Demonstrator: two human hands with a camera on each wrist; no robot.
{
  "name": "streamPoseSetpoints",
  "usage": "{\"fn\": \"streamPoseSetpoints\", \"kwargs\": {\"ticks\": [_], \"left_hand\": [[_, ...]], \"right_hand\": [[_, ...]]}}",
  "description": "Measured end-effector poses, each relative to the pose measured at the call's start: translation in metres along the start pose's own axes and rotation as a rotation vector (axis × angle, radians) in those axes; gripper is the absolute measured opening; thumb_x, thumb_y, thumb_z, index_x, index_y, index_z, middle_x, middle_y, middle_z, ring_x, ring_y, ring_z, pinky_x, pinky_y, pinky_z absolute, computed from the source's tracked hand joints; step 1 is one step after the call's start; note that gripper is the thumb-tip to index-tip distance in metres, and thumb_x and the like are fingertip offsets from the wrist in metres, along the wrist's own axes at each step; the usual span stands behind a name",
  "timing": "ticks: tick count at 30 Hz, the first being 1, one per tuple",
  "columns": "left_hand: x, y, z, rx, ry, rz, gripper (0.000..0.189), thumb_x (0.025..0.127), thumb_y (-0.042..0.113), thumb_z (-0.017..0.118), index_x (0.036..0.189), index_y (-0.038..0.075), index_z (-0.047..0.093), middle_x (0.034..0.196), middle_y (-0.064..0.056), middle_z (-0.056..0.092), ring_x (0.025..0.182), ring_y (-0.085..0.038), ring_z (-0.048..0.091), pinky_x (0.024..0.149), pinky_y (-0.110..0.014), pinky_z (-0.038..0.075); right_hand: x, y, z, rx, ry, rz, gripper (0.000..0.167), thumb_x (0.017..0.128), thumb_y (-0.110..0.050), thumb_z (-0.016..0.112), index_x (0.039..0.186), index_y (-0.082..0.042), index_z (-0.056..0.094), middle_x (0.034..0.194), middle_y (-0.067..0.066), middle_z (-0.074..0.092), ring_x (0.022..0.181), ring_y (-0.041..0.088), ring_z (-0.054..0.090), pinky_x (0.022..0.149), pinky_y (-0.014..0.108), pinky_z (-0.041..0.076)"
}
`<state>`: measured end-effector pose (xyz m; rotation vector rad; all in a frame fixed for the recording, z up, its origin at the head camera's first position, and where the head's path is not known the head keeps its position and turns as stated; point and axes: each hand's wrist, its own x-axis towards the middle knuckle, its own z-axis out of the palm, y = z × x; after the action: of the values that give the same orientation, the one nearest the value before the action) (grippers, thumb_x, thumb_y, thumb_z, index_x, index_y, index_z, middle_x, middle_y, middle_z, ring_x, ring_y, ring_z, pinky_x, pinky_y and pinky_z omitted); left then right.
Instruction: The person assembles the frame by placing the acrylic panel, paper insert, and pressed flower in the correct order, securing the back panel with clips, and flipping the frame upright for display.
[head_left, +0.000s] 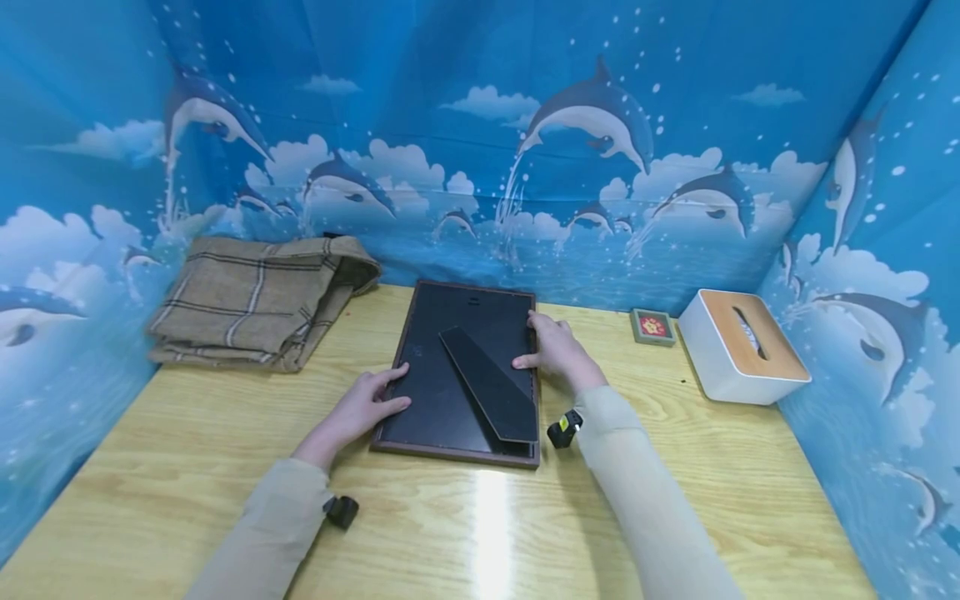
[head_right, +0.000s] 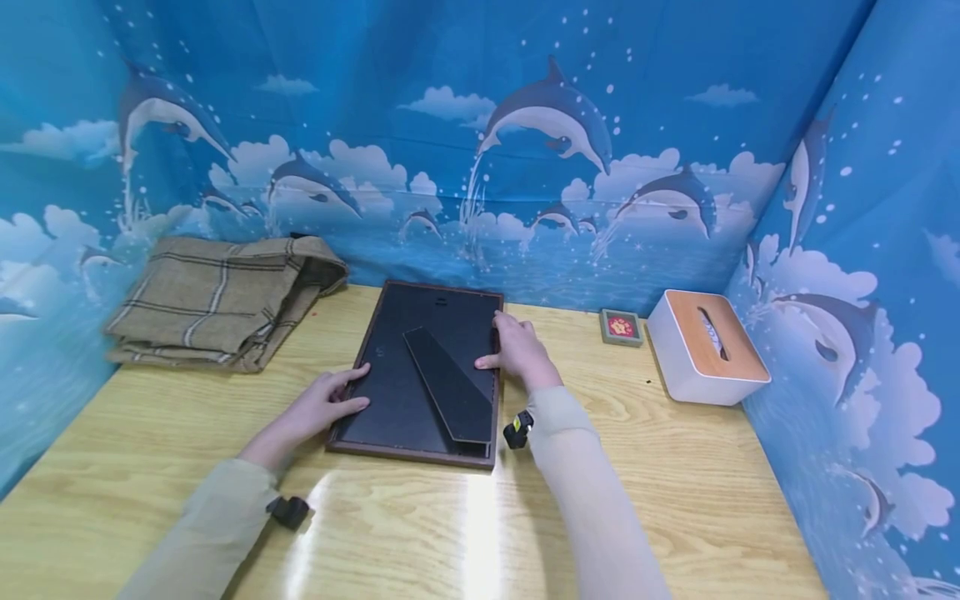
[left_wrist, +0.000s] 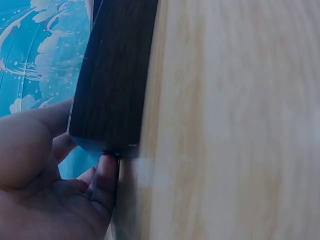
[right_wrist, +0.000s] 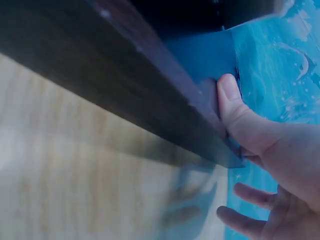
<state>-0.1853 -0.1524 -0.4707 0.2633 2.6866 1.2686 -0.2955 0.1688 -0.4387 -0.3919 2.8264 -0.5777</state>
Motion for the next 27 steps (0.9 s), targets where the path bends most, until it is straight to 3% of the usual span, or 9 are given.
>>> {"fn": "streamPoseSetpoints", "kwargs": {"ticks": [6,10,14,18,22,27], "left_hand": [[0.0,0.003,0.0,0.025,0.003,-0.005,0.06,0.091,0.023,0.066,0.143,0.005,0.042,0.084,-0.009,0.042,0.078,-0.023,0.039,0.067,-0.033,0.033],[-0.003,0.004,0.002,0.043,0.028,-0.02,0.061,0.091,0.024,0.066,0.144,0.005,0.042,0.086,-0.009,0.043,0.08,-0.023,0.04,0.068,-0.033,0.034],[-0.007,0.006,0.004,-0.022,0.123,-0.084,0.064,0.087,0.022,0.072,0.139,0.003,0.041,0.088,-0.013,0.049,0.078,-0.025,0.046,0.066,-0.034,0.04],[-0.011,0.008,0.007,-0.066,0.217,-0.139,0.05,0.083,0.021,0.075,0.116,0.001,0.044,0.09,-0.014,0.052,0.079,-0.025,0.051,0.065,-0.036,0.044],[-0.014,0.009,0.012,-0.048,0.287,-0.127,0.039,0.08,0.02,0.078,0.096,0.002,0.047,0.088,-0.012,0.052,0.079,-0.025,0.051,0.066,-0.034,0.043],[-0.016,0.011,0.018,-0.044,0.378,-0.074,0.036,0.077,0.016,0.081,0.093,0.0,0.053,0.084,-0.011,0.053,0.074,-0.023,0.053,0.065,-0.033,0.045]], "right_hand": [[0.002,-0.006,-0.005,-0.09,-0.046,0.023,0.101,0.075,-0.043,0.076,0.151,-0.006,0.022,0.155,0.011,0.024,0.139,0.035,0.022,0.111,0.049,0.027],[0.002,-0.007,-0.004,-0.071,-0.038,0.048,0.099,0.074,-0.041,0.077,0.149,-0.005,0.025,0.153,0.014,0.028,0.137,0.036,0.024,0.11,0.049,0.028],[0.002,-0.008,0.001,-0.024,0.014,0.086,0.097,0.07,-0.041,0.081,0.141,0.002,0.032,0.143,0.021,0.037,0.13,0.039,0.032,0.108,0.047,0.032],[0.0,-0.006,0.005,0.013,0.047,0.135,0.094,0.069,-0.044,0.082,0.133,0.005,0.035,0.128,0.023,0.044,0.12,0.039,0.041,0.101,0.047,0.038],[-0.003,-0.003,0.008,0.073,0.053,0.164,0.09,0.071,-0.046,0.08,0.133,0.004,0.037,0.125,0.022,0.048,0.117,0.037,0.046,0.096,0.047,0.043],[-0.006,-0.001,0.01,0.099,0.064,0.159,0.088,0.073,-0.045,0.079,0.133,0.004,0.039,0.124,0.022,0.051,0.116,0.037,0.048,0.095,0.047,0.044]]}}
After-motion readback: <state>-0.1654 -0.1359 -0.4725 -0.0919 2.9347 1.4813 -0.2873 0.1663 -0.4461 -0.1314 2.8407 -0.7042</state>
